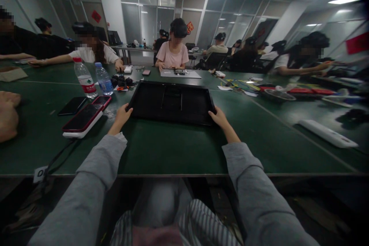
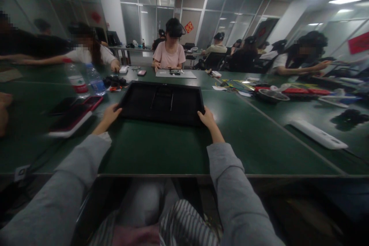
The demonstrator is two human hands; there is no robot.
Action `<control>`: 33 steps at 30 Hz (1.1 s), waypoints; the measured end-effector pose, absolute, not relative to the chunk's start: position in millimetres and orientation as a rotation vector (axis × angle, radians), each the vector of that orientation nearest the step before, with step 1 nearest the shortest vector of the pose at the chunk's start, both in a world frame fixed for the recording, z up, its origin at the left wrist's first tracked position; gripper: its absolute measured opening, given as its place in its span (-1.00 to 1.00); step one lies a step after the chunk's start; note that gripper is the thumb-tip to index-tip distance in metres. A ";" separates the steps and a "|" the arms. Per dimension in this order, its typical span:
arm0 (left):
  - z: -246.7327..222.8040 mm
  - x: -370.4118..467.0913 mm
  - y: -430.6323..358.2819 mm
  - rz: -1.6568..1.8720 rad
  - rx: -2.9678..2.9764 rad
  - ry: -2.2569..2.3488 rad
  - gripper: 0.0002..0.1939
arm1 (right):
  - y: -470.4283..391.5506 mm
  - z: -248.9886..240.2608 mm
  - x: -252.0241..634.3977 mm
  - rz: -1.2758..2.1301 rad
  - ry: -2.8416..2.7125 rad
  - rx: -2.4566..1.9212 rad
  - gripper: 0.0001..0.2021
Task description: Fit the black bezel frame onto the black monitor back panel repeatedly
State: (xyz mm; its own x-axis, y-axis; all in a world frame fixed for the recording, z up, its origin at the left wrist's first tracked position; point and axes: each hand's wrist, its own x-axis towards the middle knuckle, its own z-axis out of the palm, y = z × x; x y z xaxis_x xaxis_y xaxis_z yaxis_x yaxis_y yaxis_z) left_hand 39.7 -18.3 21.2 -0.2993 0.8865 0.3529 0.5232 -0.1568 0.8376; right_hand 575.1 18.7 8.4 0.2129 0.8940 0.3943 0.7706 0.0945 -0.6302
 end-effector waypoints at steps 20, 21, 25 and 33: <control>30.6 37.4 -34.9 0.779 1.859 2.435 -0.48 | 16.5 7.6 587.3 0.306 -1.493 -1.608 -0.37; 31.1 38.1 -35.7 0.753 1.877 2.447 -0.48 | 16.7 7.9 586.8 0.296 -1.487 -1.635 -0.38; 30.1 40.5 -34.8 0.761 1.905 2.418 -0.48 | 18.5 7.5 585.1 0.268 -1.514 -1.687 -0.38; 28.6 42.9 -29.0 0.831 1.896 2.394 -0.49 | 22.2 1.9 590.8 0.270 -1.537 -1.626 -0.41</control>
State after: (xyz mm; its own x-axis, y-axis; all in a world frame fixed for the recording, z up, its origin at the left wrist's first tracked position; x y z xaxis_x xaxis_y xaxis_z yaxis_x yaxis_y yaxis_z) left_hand 42.9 -29.0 28.6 -0.2818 0.9000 0.3324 0.9125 0.1443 0.3829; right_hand 590.8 22.2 1.9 0.2178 0.8954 0.3882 0.7097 0.1277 -0.6928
